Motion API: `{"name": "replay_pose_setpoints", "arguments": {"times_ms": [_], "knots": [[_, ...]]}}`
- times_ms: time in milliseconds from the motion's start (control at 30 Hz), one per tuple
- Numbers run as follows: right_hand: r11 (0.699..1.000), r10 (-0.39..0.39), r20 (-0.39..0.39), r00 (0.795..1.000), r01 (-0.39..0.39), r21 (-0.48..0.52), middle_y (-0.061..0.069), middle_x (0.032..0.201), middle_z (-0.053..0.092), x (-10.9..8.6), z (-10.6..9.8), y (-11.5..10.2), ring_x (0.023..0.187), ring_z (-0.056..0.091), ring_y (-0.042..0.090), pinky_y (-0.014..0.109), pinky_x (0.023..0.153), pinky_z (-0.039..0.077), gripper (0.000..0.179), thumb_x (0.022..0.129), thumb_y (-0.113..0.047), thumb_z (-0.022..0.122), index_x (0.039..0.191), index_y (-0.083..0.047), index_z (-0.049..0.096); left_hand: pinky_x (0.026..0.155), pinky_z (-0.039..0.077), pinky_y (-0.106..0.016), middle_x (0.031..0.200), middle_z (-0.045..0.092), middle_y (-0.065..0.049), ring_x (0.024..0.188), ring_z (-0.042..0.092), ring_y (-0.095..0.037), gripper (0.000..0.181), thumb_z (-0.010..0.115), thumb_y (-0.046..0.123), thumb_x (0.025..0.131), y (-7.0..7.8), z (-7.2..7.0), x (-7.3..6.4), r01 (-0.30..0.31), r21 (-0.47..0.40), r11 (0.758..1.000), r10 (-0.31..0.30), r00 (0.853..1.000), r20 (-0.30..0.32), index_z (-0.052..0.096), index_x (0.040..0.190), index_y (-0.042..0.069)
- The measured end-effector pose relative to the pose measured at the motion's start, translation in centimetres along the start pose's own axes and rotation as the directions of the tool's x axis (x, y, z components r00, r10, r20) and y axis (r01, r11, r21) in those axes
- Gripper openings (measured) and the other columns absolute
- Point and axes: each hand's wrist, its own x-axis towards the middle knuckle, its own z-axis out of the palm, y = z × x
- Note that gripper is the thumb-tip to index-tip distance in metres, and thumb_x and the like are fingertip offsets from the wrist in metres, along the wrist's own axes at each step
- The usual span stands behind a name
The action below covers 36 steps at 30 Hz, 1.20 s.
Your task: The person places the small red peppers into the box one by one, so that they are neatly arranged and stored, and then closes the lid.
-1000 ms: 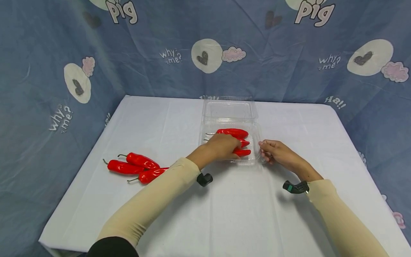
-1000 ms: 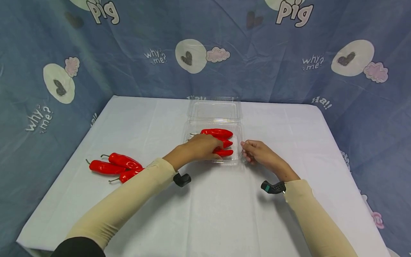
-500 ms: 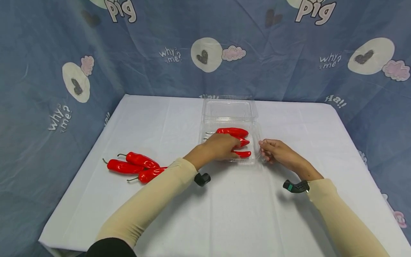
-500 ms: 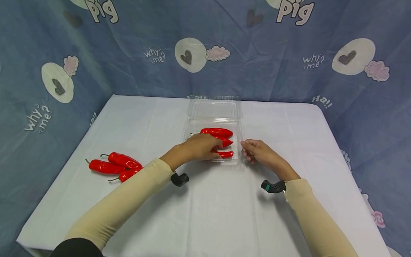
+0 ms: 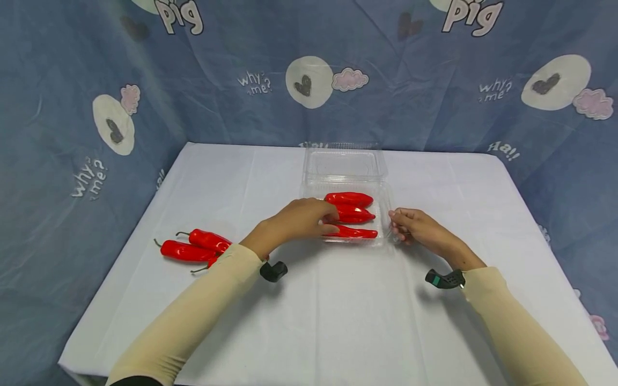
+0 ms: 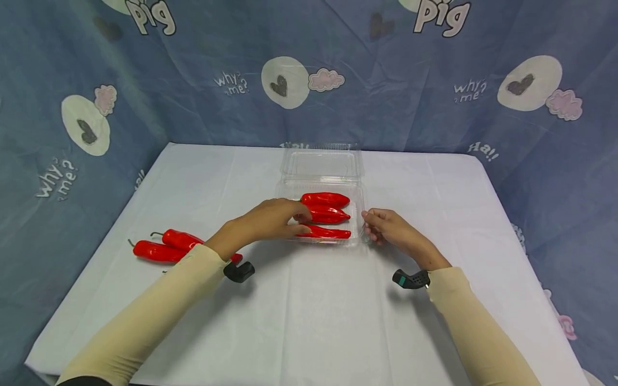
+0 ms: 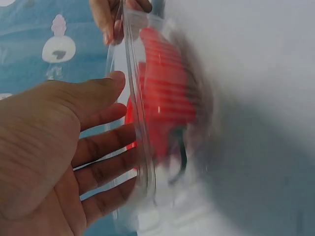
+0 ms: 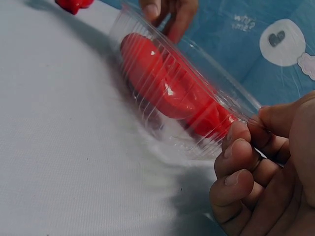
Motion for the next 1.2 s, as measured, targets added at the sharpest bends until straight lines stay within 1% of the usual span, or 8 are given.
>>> {"name": "replay_pose_setpoints", "arguments": {"times_ms": [100,200,367,533,800,1033,1133,1200], "knots": [[1.0,0.005,0.001,1.0,-0.005,-0.004,0.004,0.078,0.053,0.1,0.0,-0.1,0.068,0.05,0.015,0.026,0.058,0.041,0.035,0.108,-0.036,0.047,0.094,-0.004,0.052,0.084,0.052,-0.032,0.108,0.069,0.01,0.1,0.064,-0.014,0.03,0.074,0.036,0.092,-0.7,-0.6,-1.2,0.017,-0.042,0.999,-0.018,1.0,-0.017,0.072,0.118,0.021],[1.0,-0.002,0.004,1.0,0.002,-0.009,0.004,0.077,0.052,0.1,0.1,-0.1,0.068,0.05,0.015,0.026,0.058,0.041,0.035,0.108,-0.035,0.046,0.094,-0.003,0.052,0.087,0.054,-0.036,0.115,0.07,0.006,0.104,0.064,-0.016,0.033,0.075,0.035,0.091,-1.4,-1.2,-2.5,0.028,-0.063,0.998,-0.03,0.999,-0.04,0.072,0.12,0.021],[1.0,0.009,0.005,1.0,-0.009,-0.01,0.005,0.078,0.052,0.0,0.1,-0.3,0.068,0.05,0.015,0.026,0.059,0.041,0.038,0.108,-0.037,0.047,0.095,-0.002,0.051,0.096,0.052,-0.041,0.121,0.069,0.001,0.113,0.063,-0.02,0.036,0.073,0.036,0.092,-2.6,-1.9,-4.5,0.069,-0.046,0.997,-0.072,0.995,-0.069,0.07,0.124,0.02],[1.0,0.012,0.009,1.0,-0.012,-0.016,0.006,0.078,0.052,0.0,0.2,-0.4,0.068,0.049,0.015,0.027,0.059,0.041,0.038,0.108,-0.035,0.046,0.095,0.0,0.05,0.097,0.052,-0.043,0.122,0.069,-0.001,0.113,0.062,-0.021,0.039,0.073,0.038,0.093,-3.8,-2.4,-6.5,0.104,-0.028,0.994,-0.106,0.991,-0.086,0.069,0.126,0.019],[1.0,0.004,0.003,1.0,-0.004,-0.015,0.004,0.077,0.052,-0.1,0.2,-0.3,0.067,0.049,0.015,0.027,0.059,0.041,0.033,0.109,-0.031,0.045,0.094,-0.002,0.051,0.096,0.051,-0.043,0.119,0.069,-0.001,0.111,0.063,-0.019,0.036,0.075,0.038,0.091,-5.4,-2.9,-8.8,0.144,-0.015,0.99,-0.144,0.983,-0.115,0.071,0.122,0.021],[1.0,0.0,0.005,1.0,0.0,-0.008,0.004,0.077,0.052,0.0,0.2,-0.1,0.067,0.049,0.015,0.027,0.058,0.041,0.033,0.109,-0.03,0.044,0.093,-0.003,0.051,0.098,0.051,-0.045,0.12,0.068,0.0,0.112,0.062,-0.021,0.038,0.075,0.038,0.091,-6.6,-3.2,-10.7,0.171,-0.027,0.985,-0.173,0.978,-0.117,0.07,0.124,0.02],[1.0,0.0,-0.001,1.0,0.0,-0.008,0.004,0.076,0.053,0.0,0.2,-0.1,0.067,0.05,0.015,0.026,0.058,0.042,0.032,0.109,-0.029,0.044,0.093,-0.003,0.052,0.099,0.05,-0.045,0.121,0.067,0.0,0.113,0.061,-0.019,0.039,0.074,0.039,0.092,-7.1,-3.3,-11.4,0.197,-0.037,0.98,-0.2,0.973,-0.111,0.069,0.125,0.021],[1.0,0.001,0.001,1.0,-0.001,-0.01,0.004,0.076,0.053,0.0,0.3,-0.1,0.067,0.05,0.015,0.026,0.058,0.042,0.032,0.109,-0.029,0.044,0.093,-0.002,0.052,0.099,0.05,-0.047,0.123,0.067,-0.002,0.114,0.061,-0.022,0.04,0.074,0.039,0.091,-7.4,-3.2,-11.9,0.219,-0.045,0.975,-0.222,0.969,-0.105,0.068,0.127,0.021]]}}
